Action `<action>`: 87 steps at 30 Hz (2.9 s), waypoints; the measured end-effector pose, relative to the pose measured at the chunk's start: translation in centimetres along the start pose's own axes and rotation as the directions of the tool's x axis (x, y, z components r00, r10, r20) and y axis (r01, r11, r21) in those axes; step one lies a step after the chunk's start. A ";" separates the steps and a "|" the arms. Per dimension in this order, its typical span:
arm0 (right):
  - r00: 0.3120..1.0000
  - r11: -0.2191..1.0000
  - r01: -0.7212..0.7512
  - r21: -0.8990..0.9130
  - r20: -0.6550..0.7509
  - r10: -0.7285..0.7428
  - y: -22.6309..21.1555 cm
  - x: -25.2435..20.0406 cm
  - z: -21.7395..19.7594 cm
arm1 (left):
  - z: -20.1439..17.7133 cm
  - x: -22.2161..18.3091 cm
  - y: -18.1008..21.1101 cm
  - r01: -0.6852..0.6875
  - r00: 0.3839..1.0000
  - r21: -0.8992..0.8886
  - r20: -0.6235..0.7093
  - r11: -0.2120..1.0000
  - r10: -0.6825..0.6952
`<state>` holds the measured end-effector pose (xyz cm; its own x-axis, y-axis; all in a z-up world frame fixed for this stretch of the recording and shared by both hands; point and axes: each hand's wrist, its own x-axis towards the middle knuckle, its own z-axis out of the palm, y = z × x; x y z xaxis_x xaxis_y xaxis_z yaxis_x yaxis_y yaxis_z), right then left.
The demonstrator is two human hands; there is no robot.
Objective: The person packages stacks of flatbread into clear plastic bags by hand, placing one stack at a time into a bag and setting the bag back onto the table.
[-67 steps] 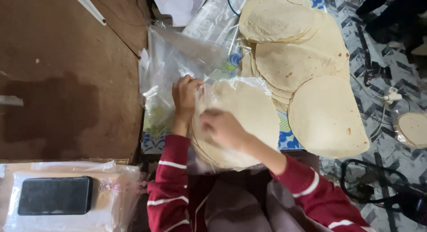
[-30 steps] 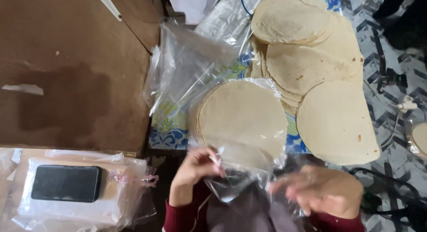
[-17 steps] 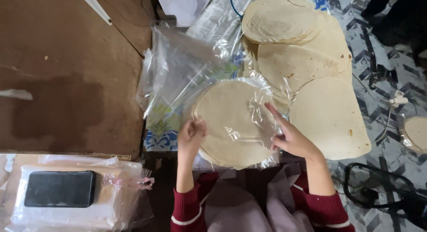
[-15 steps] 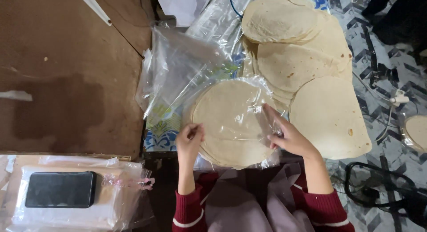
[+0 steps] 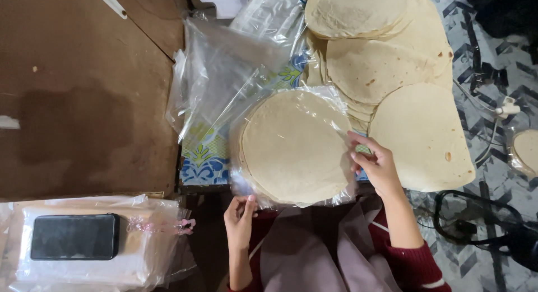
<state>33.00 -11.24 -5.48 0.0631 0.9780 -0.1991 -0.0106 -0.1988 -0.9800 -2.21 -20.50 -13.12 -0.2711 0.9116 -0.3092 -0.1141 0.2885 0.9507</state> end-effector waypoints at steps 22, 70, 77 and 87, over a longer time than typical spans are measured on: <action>0.996 0.983 -0.088 -0.160 -0.011 0.087 0.9 -3.6 -0.5 | 0.9 -1.6 5.2 -0.018 0.997 0.382 -0.060 0.924 0.044; 0.855 0.844 0.315 -0.434 -0.256 -0.451 -0.1 9.8 3.8 | 4.3 16.9 5.9 -0.374 0.835 0.616 -0.102 0.694 0.540; 0.858 0.821 0.390 -0.417 -0.158 -0.488 -1.8 9.6 4.0 | 5.1 15.9 7.9 -0.319 0.862 0.619 -0.126 0.718 0.491; 0.839 0.756 0.422 -0.501 -0.099 -0.534 -2.7 8.8 4.1 | 5.8 15.6 10.4 -0.413 0.834 0.629 -0.029 0.658 0.551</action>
<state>29.46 -1.84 -4.58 0.1573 0.9208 0.3568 0.5186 0.2304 -0.8234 -2.10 -1.58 -7.87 -0.3169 0.9105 0.2657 0.6385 -0.0023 0.7696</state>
